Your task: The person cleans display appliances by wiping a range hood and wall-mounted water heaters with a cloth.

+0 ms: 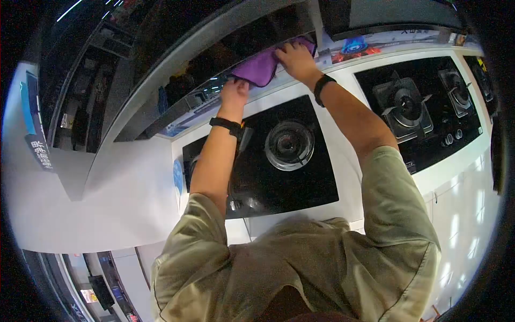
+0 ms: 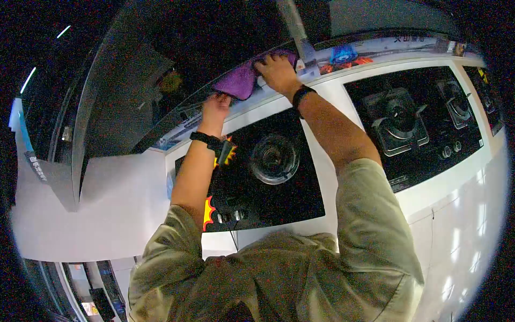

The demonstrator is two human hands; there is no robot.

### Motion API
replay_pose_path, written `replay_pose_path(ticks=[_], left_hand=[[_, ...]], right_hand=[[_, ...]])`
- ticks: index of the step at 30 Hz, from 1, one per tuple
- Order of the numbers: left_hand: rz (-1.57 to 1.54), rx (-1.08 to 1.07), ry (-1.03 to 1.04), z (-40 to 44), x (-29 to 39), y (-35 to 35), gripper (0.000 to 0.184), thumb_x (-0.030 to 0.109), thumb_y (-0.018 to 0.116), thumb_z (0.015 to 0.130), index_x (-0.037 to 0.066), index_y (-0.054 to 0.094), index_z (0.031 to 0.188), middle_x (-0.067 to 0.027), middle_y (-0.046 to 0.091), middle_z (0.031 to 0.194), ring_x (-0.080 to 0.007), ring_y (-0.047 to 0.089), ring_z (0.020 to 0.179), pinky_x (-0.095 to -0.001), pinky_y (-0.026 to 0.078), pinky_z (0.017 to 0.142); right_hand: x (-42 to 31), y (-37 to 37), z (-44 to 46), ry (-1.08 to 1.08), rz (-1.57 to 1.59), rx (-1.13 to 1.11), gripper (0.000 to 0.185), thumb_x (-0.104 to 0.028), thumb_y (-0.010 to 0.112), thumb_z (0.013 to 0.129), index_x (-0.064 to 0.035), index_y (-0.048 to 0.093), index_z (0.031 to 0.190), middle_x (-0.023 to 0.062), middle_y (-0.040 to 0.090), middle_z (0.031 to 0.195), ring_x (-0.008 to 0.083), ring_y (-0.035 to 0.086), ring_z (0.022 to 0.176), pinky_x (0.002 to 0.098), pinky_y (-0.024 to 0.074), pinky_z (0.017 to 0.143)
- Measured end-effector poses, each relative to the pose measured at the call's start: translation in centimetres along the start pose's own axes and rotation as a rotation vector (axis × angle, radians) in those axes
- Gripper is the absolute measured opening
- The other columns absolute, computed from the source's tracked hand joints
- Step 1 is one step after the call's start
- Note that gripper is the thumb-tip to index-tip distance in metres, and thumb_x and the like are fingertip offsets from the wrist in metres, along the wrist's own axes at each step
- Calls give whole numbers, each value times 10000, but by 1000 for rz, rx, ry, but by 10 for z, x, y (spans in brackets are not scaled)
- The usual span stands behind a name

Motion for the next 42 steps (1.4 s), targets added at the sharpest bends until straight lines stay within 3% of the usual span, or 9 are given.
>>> replay_pose_path(ticks=[1, 3, 13, 16, 17, 20, 23, 30, 42], left_hand=[[827, -90, 252, -3, -3, -5, 411, 168, 441, 974, -82, 446, 1300, -158, 607, 1245, -265, 573, 1159, -374, 448, 1030], [393, -8, 168, -9, -19, -20, 388, 216, 493, 948, -44, 530, 1234, -177, 639, 1178, -288, 608, 1096, -380, 477, 987], [345, 414, 519, 29, -209, -75, 256, 226, 574, 914, 122, 586, 1147, -78, 680, 1074, -283, 663, 904, -445, 548, 744], [-112, 376, 203, 26, -229, -87, 186, 202, 583, 909, 100, 587, 1064, -99, 681, 1028, -268, 669, 881, -408, 543, 685], [274, 329, 128, 12, -227, -104, 183, 203, 591, 901, 90, 589, 1045, -111, 679, 1031, -278, 670, 884, -409, 541, 679], [-60, 174, 104, 7, -248, -124, 292, 261, 604, 866, 52, 620, 1068, -166, 661, 1085, -376, 641, 959, -447, 531, 769], [868, 286, 280, -32, -174, -146, 363, 276, 567, 875, 48, 611, 1154, -160, 647, 1154, -368, 619, 1040, -446, 513, 856], [932, 42, 24, -9, -109, -99, 400, 269, 409, 939, 92, 583, 1253, -103, 616, 1271, -273, 578, 1168, -453, 476, 958], [405, 73, 187, -4, 49, -4, 303, 295, 600, 898, 67, 642, 1094, -131, 655, 1166, -303, 607, 1088, -535, 360, 1028]], right_hand=[[-9, 1, 3, 1, 14, -22, 343, -199, 555, 848, -213, 614, 1186, 115, 595, 1009, 327, 593, 957, 463, 480, 797], [-28, 1, 10, 8, 21, -69, 359, -202, 561, 842, -212, 612, 1197, 115, 595, 1036, 329, 590, 973, 464, 483, 809], [-134, 32, 48, -6, -5, -191, 357, -193, 527, 863, -230, 605, 1209, 109, 599, 1075, 337, 575, 1032, 474, 464, 875], [-163, 52, 65, -57, 85, 74, 364, -192, 525, 868, -226, 598, 1223, 112, 606, 1086, 338, 575, 1044, 484, 453, 892], [-174, 47, 63, -30, 103, -277, 371, -192, 522, 872, -229, 593, 1234, 115, 611, 1095, 337, 568, 1066, 489, 441, 917], [-198, 53, 69, -107, 81, -192, 384, -196, 530, 872, -238, 590, 1250, 113, 610, 1095, 332, 557, 1090, 484, 437, 931], [-201, 54, 74, -101, 90, -320, 411, -208, 551, 864, -255, 583, 1271, 105, 610, 1106, 320, 567, 1080, 476, 441, 937], [-136, 43, 52, -44, 67, -211, 350, -174, 510, 889, -244, 600, 1220, 111, 612, 1107, 329, 588, 1066, 476, 491, 880], [15, -19, 14, 179, -117, -191, 408, -179, 594, 849, -241, 589, 1253, 139, 597, 1135, 363, 552, 1117, 497, 469, 918]])
Point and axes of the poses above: each hand's wrist, its own z-axis towards the middle knuckle, its own y-axis out of the palm, x = y × z, the point moved 3 cm from there along z, towards the middle knuckle
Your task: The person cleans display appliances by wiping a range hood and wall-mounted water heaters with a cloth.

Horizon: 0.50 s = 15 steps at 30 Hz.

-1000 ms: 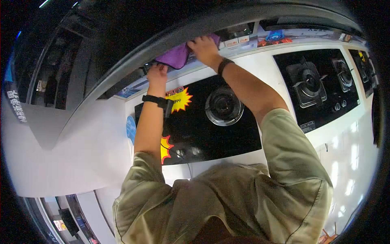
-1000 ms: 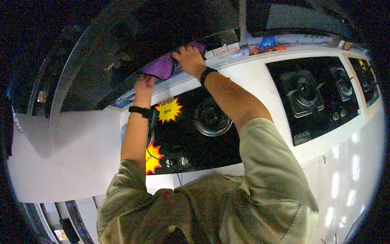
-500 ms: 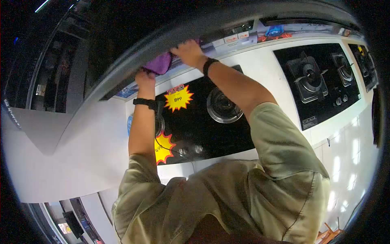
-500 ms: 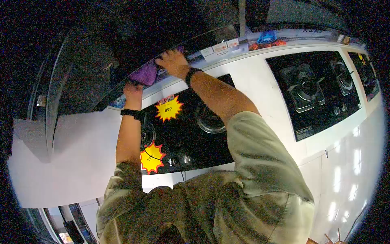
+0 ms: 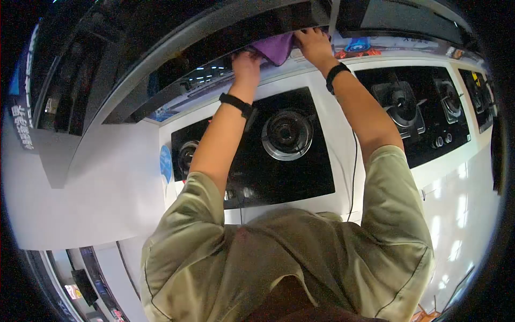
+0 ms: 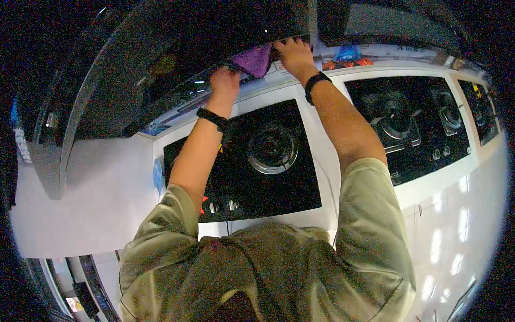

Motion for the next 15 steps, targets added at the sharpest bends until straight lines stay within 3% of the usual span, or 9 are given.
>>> replay_pose_path(ticks=[1, 3, 7, 9, 11, 12, 15], left_hand=[[-24, 137, 52, 5, -13, 15, 259, 253, 592, 910, 59, 630, 1079, -119, 654, 1168, -284, 585, 1131, -481, 404, 1003], [-94, 108, 112, 10, -34, 37, 240, 226, 580, 919, 54, 616, 1082, -117, 655, 1150, -279, 561, 1157, -434, 426, 982], [-337, 201, 48, 11, -68, 50, 317, 254, 593, 924, 16, 581, 1134, -96, 658, 1112, -291, 579, 1074, -405, 449, 974], [-474, 277, -13, 7, -88, 53, 380, 281, 606, 925, -8, 563, 1167, -83, 660, 1093, -301, 600, 1010, -400, 457, 976], [-307, 339, 30, -3, -108, 46, 430, 305, 624, 918, -26, 551, 1182, -85, 664, 1064, -313, 609, 975, -400, 472, 961], [-71, 357, 96, -12, -115, 35, 448, 316, 637, 912, -31, 548, 1180, -94, 667, 1045, -319, 609, 972, -401, 482, 946], [90, 433, 146, -37, -134, 5, 488, 317, 663, 886, -19, 541, 1218, -112, 678, 1013, -336, 605, 1013, -404, 491, 927]], right_hand=[[-2, -3, -2, 13, 14, 0, 413, -174, 604, 838, -237, 591, 1246, 141, 595, 1133, 369, 552, 1110, 497, 469, 917], [-11, -1, 0, 48, 43, 29, 365, -145, 607, 814, -193, 603, 1177, 154, 593, 1110, 394, 552, 1081, 499, 489, 883], [-40, 18, 6, 99, 48, 104, 280, -173, 602, 814, -136, 587, 1091, 178, 568, 1129, 430, 555, 1032, 508, 525, 805], [-62, 20, 7, 110, 40, 50, 318, -178, 609, 809, -142, 577, 1123, 180, 556, 1152, 439, 554, 1034, 517, 522, 813], [-81, 28, 10, 73, 38, 125, 389, -187, 625, 805, -156, 548, 1185, 178, 544, 1179, 442, 553, 1052, 525, 515, 834], [-92, 30, 10, 86, 44, 69, 401, -189, 622, 809, -162, 541, 1202, 178, 539, 1188, 441, 551, 1059, 526, 513, 842], [-126, 29, 15, 129, 22, -114, 454, -190, 617, 826, -187, 514, 1268, 179, 526, 1210, 433, 543, 1084, 526, 499, 875]])
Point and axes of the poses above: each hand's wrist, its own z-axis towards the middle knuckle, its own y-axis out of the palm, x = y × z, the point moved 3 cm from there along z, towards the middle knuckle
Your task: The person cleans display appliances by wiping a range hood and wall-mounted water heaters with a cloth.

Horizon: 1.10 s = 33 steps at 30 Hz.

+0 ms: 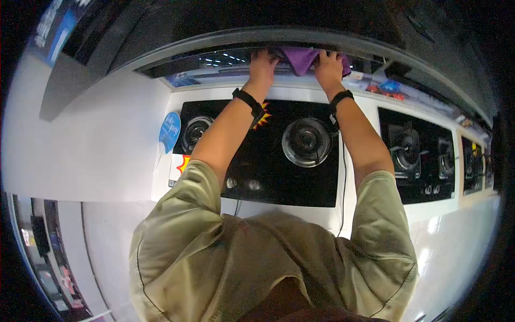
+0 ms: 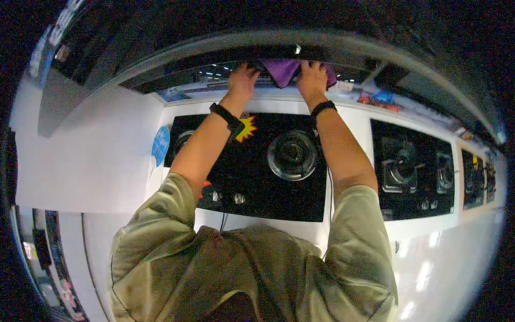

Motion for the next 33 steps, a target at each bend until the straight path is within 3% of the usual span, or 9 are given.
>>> replay_pose_path(ticks=[3, 6, 8, 11, 16, 19, 26, 29, 33], left_hand=[[-175, -92, -262, -3, -36, -5, 541, 297, 674, 858, 24, 521, 1298, -117, 670, 1106, -342, 588, 1103, -408, 468, 961], [-752, 217, -87, -23, -75, 36, 416, 197, 571, 896, 108, 526, 1301, -123, 572, 1228, -318, 489, 1197, -405, 440, 1007], [-639, 376, 43, -37, -91, 36, 350, 148, 522, 922, 117, 532, 1270, -141, 536, 1243, -313, 475, 1182, -402, 445, 1006], [31, 164, -85, -34, -106, 7, 322, 170, 549, 915, 46, 541, 1212, -183, 574, 1163, -340, 560, 1051, -413, 483, 944], [-662, 24, -474, -27, -109, -33, 419, 330, 653, 853, -11, 582, 1087, -234, 643, 983, -444, 623, 896, -496, 512, 810], [-531, 117, -464, -25, -138, -23, 502, 418, 673, 819, -22, 585, 1042, -274, 642, 985, -474, 603, 966, -520, 493, 815], [-610, 267, -548, -44, -258, 8, 412, 379, 621, 860, -2, 604, 1016, -286, 648, 939, -477, 612, 944, -528, 493, 826], [-374, 203, -513, -53, -313, -9, 366, 345, 609, 863, 6, 627, 1000, -284, 658, 923, -467, 626, 931, -521, 506, 815], [-271, 246, -513, -77, -379, -19, 354, 332, 601, 865, 13, 643, 1012, -283, 663, 964, -460, 633, 929, -528, 508, 826]], right_hand=[[-33, 16, 1, -47, 6, 74, 469, -174, 622, 823, -197, 514, 1279, 185, 526, 1201, 439, 534, 1097, 525, 498, 882], [-75, 18, 4, -28, 1, -20, 451, -187, 622, 822, -163, 525, 1263, 190, 529, 1183, 449, 527, 1100, 517, 505, 889], [-97, 23, 4, -9, -33, -88, 458, -191, 618, 826, -148, 523, 1273, 193, 529, 1202, 446, 529, 1110, 511, 508, 891], [-128, 28, 7, 23, -52, -185, 476, -198, 614, 834, -133, 525, 1297, 201, 521, 1282, 423, 523, 1166, 509, 498, 916], [-167, 34, 12, -60, -3, -140, 521, -185, 584, 852, -164, 449, 1354, 281, 434, 1306, 504, 492, 1145, 551, 443, 968], [-182, 35, 10, -129, -15, -121, 578, -189, 575, 858, -187, 408, 1411, 292, 388, 1384, 499, 485, 1161, 559, 426, 985], [-251, 54, 13, -284, -18, -209, 535, -261, 600, 871, -157, 436, 1370, 284, 398, 1382, 486, 482, 1173, 565, 443, 955], [-297, 63, 9, -320, -55, -178, 429, -242, 580, 863, -139, 551, 1279, 230, 469, 1364, 429, 500, 1186, 526, 449, 967], [-354, 70, 4, -468, -69, -192, 460, -211, 558, 878, -138, 506, 1330, 237, 461, 1331, 450, 490, 1160, 517, 465, 942]])
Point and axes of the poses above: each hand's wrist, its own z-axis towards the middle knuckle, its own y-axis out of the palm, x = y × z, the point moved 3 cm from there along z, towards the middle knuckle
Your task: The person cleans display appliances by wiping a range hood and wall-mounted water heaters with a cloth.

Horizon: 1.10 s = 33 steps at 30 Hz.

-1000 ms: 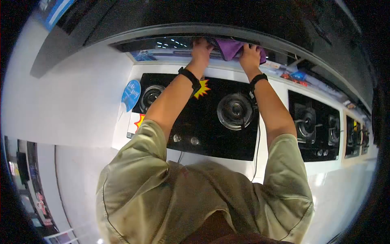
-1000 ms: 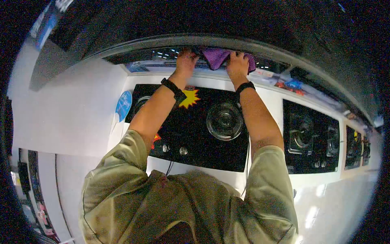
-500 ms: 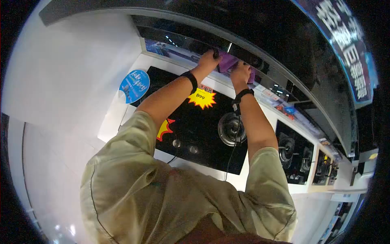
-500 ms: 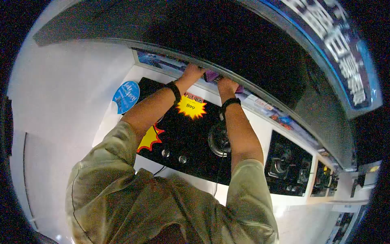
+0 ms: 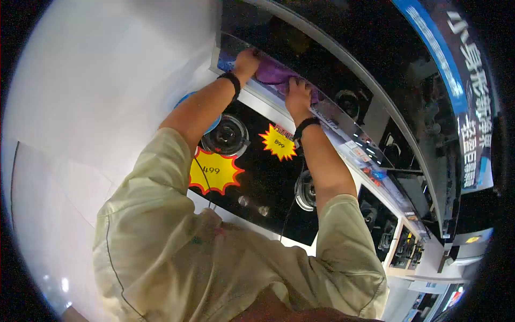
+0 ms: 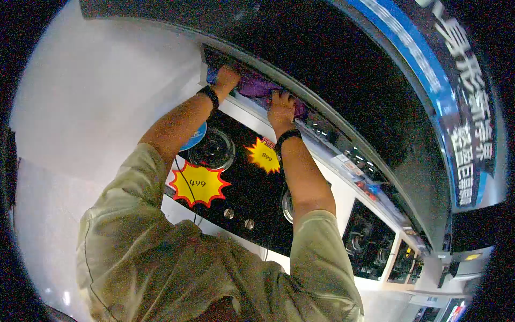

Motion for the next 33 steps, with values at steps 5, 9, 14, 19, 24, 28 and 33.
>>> replay_pose_path(ticks=[5, 9, 14, 19, 24, 28, 33], left_hand=[[-42, 109, -151, 10, -67, -5, 353, 358, 608, 871, 49, 662, 1031, -269, 666, 998, -435, 631, 962, -533, 502, 841], [-695, -1, -374, -1, -62, 0, 307, 281, 566, 916, 50, 630, 1109, -220, 642, 1085, -399, 586, 1035, -494, 459, 935], [77, 103, 81, -10, 34, -58, 325, 281, 591, 907, 50, 631, 1133, -221, 636, 1012, -425, 607, 951, -496, 510, 846], [217, 170, 243, -21, 25, -69, 428, 301, 603, 909, -3, 550, 1206, -223, 571, 1129, -395, 544, 1065, -485, 496, 870], [317, 147, 209, -12, 25, -78, 436, 293, 614, 896, 15, 560, 1227, -213, 558, 1162, -419, 512, 1090, -484, 477, 913], [420, 47, 129, -14, 39, -53, 403, 255, 610, 883, 26, 586, 1213, -223, 547, 1183, -443, 514, 1066, -501, 475, 909], [525, -135, 300, -30, 107, -44, 390, 238, 622, 842, -3, 618, 1147, -240, 541, 1161, -424, 507, 1077, -505, 480, 902]], right_hand=[[-42, 16, 27, -65, 7, 104, 423, -207, 623, 860, -120, 496, 1254, 254, 512, 1197, 494, 555, 1015, 545, 497, 844], [-65, 5, 36, -36, -15, -1, 497, -153, 568, 857, -125, 492, 1348, 260, 493, 1293, 445, 556, 1090, 495, 494, 916], [-68, 18, 40, -83, -5, 113, 440, -257, 633, 868, -99, 499, 1256, 252, 514, 1193, 472, 547, 1059, 538, 481, 866], [-75, 21, 38, -283, 43, 150, 491, -275, 641, 866, -118, 496, 1308, 212, 524, 1124, 429, 530, 1051, 528, 464, 873], [-71, 10, 37, -341, -91, 104, 466, -277, 639, 855, -178, 546, 1300, 171, 537, 1120, 385, 520, 1068, 505, 447, 898], [-40, 6, 29, -325, -142, 91, 424, -297, 624, 864, -244, 578, 1282, 143, 546, 1125, 363, 521, 1083, 496, 439, 906], [7, -5, 0, -267, -137, 154, 383, -348, 592, 891, -271, 594, 1266, 120, 565, 1132, 366, 541, 1066, 515, 443, 900]])
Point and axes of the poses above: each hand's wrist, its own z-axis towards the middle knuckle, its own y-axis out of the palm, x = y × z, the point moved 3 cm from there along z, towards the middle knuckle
